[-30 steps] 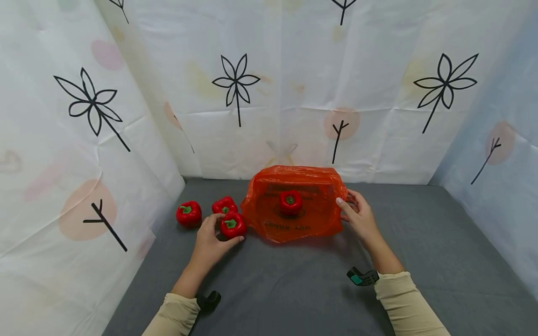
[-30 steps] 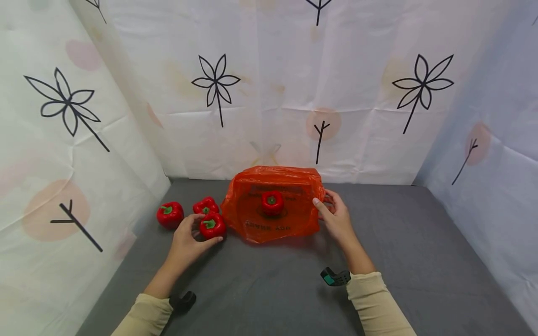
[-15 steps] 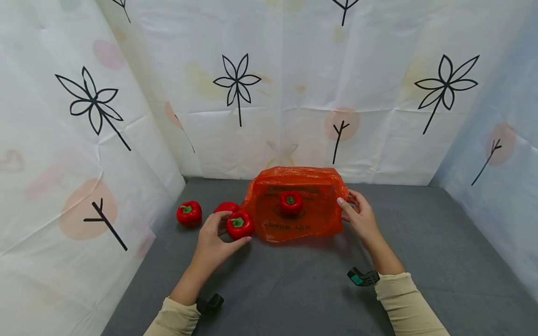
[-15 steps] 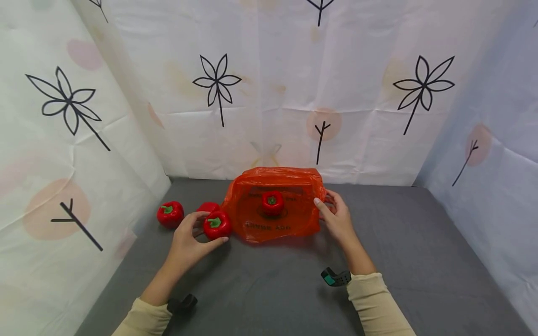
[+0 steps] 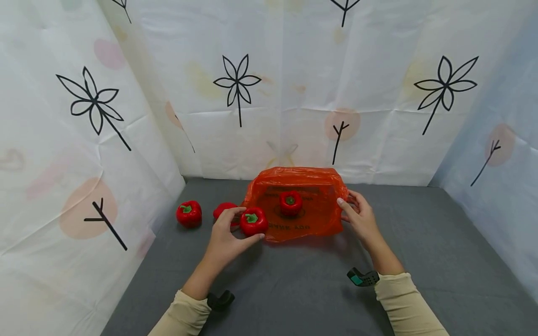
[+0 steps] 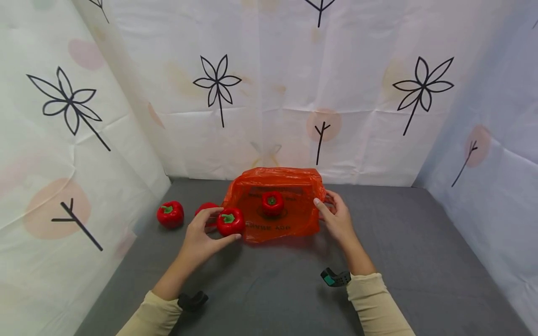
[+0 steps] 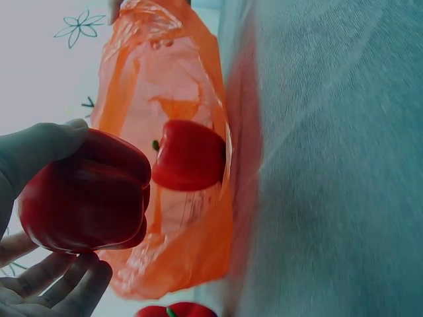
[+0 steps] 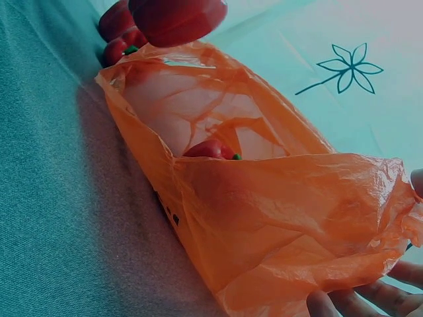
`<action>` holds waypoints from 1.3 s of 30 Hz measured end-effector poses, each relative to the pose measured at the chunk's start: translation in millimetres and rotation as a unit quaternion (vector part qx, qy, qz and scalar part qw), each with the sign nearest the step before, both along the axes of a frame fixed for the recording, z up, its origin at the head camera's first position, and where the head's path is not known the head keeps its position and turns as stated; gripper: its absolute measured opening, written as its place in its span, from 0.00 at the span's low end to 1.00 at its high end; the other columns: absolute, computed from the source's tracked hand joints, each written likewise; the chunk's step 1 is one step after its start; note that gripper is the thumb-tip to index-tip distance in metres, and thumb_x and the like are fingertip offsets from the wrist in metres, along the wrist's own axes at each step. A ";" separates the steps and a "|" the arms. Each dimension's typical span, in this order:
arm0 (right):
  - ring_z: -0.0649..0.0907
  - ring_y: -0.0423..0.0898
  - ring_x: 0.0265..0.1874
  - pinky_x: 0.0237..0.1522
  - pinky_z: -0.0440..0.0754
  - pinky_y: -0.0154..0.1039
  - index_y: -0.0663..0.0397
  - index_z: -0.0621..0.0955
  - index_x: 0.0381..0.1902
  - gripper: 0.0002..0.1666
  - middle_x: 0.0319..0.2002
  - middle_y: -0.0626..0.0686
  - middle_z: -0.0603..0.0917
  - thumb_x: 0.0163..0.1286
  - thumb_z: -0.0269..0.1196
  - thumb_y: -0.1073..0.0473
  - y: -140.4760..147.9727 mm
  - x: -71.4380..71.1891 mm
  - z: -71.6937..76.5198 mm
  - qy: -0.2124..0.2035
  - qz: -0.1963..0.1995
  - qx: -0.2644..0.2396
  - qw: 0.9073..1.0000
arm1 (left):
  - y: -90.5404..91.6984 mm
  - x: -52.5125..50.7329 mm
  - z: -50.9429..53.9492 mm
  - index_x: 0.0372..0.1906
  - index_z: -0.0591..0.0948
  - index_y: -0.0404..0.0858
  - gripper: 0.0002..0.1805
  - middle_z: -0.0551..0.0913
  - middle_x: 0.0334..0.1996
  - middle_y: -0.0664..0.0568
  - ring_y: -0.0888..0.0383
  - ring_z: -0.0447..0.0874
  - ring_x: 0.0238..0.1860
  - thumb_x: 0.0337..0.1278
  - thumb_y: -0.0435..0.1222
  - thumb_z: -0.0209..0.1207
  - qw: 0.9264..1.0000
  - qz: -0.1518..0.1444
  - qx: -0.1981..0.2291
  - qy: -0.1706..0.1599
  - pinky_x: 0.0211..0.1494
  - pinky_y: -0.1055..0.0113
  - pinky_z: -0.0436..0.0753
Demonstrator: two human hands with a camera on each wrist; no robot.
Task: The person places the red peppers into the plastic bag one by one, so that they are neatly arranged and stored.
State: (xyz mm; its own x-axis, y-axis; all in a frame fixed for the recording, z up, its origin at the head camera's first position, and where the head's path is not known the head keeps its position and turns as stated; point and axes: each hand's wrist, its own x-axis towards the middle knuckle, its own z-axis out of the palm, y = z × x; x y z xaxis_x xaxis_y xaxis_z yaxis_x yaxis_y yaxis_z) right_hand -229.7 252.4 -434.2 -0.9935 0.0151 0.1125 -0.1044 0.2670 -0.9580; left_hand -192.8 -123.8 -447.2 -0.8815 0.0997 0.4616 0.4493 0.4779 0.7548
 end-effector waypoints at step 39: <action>0.82 0.31 0.53 0.49 0.86 0.25 0.56 0.62 0.82 0.39 0.75 0.64 0.72 0.83 0.58 0.45 -2.9 0.1 1.2 0.005 -0.008 -0.006 1.000 | 144.6 -77.9 -6.3 0.70 0.79 0.35 0.40 0.85 0.60 0.45 0.51 0.83 0.59 0.54 0.46 0.80 0.993 -0.109 -0.045 -0.030 0.60 0.62 0.88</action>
